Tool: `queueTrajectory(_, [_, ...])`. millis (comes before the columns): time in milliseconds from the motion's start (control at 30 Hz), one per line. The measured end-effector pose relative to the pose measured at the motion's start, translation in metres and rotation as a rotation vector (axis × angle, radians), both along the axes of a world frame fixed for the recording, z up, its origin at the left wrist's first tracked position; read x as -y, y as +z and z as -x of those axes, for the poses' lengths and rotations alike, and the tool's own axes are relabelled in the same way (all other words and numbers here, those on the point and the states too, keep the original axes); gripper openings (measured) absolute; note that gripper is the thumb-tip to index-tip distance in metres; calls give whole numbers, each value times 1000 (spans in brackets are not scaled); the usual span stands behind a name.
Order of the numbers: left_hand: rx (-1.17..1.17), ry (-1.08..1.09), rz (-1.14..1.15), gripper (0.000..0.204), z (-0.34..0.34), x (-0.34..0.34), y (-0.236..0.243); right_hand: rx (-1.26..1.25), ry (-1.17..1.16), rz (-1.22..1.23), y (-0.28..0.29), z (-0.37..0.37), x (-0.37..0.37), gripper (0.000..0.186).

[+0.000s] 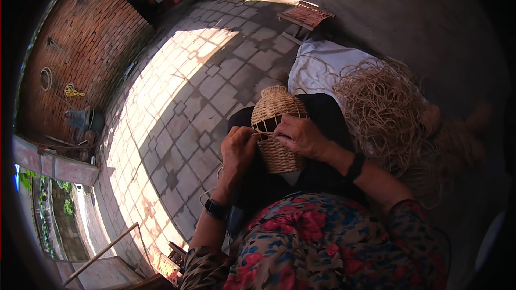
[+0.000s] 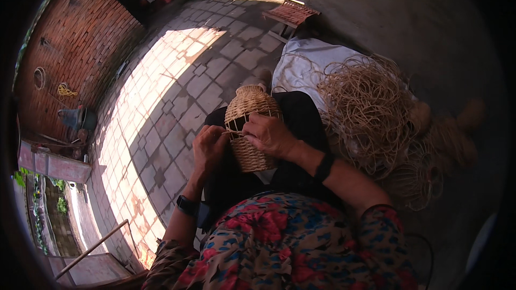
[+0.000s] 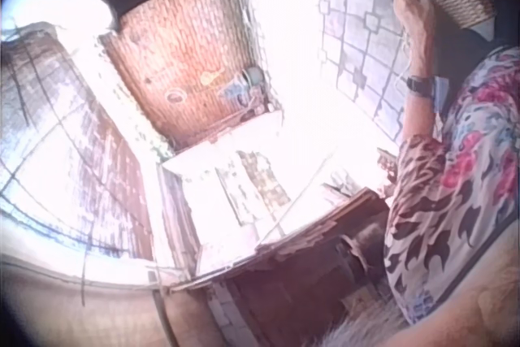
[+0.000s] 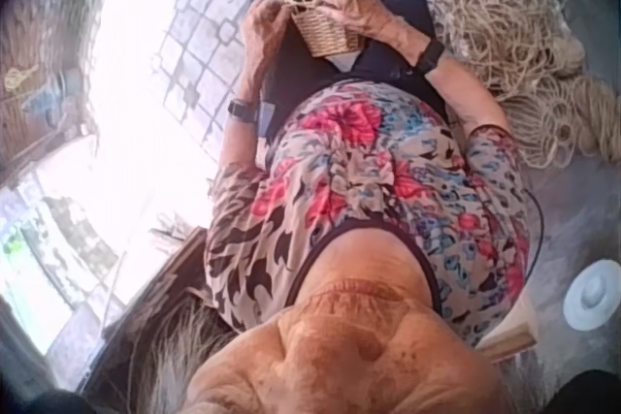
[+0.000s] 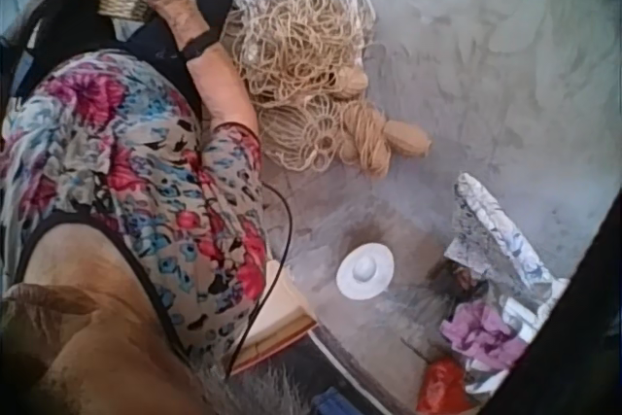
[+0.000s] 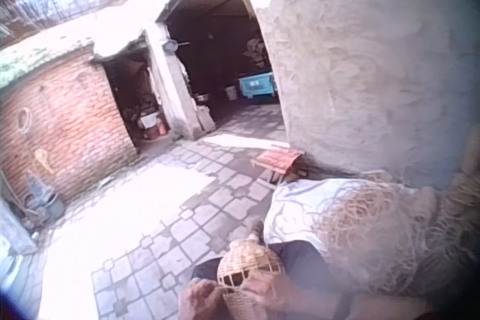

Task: Weaving a straw basket using thin strips of material.

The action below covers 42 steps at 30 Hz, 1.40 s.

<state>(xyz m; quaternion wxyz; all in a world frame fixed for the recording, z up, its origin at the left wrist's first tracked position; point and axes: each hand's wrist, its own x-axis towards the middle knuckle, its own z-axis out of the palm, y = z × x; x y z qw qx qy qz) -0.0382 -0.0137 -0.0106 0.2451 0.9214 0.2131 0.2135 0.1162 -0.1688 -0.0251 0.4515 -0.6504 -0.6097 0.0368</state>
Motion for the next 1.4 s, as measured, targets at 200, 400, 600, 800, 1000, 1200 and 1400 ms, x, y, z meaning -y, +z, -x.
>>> queueTrajectory(200, [194, 113, 145, 12, -5, 6, 31, 159, -80, -33, -4, 9, -9, 12])
queueTrajectory(400, [-98, 18, 220, 22, 9, 15, 1, 77, -183, -11, 6, 16, -2, 11])
queueTrajectory(600, [-50, -5, 272, 24, -2, 16, -1, 54, -208, 31, 3, 13, 6, 13])
queueTrajectory(800, [-103, -168, 272, 25, -13, 0, -16, 215, -185, 118, 8, 19, -8, 11])
queueTrajectory(1000, [-230, -325, 319, 21, -22, -15, -18, -9, -85, 140, 3, 5, -9, 11])
queueTrajectory(1200, [-220, -343, 336, 21, -27, -4, -3, -925, -62, 139, -7, -20, 14, 11])
queueTrajectory(1400, [-176, -173, -74, 10, -20, 10, -2, -242, -34, 17, -13, -20, 21, 17])
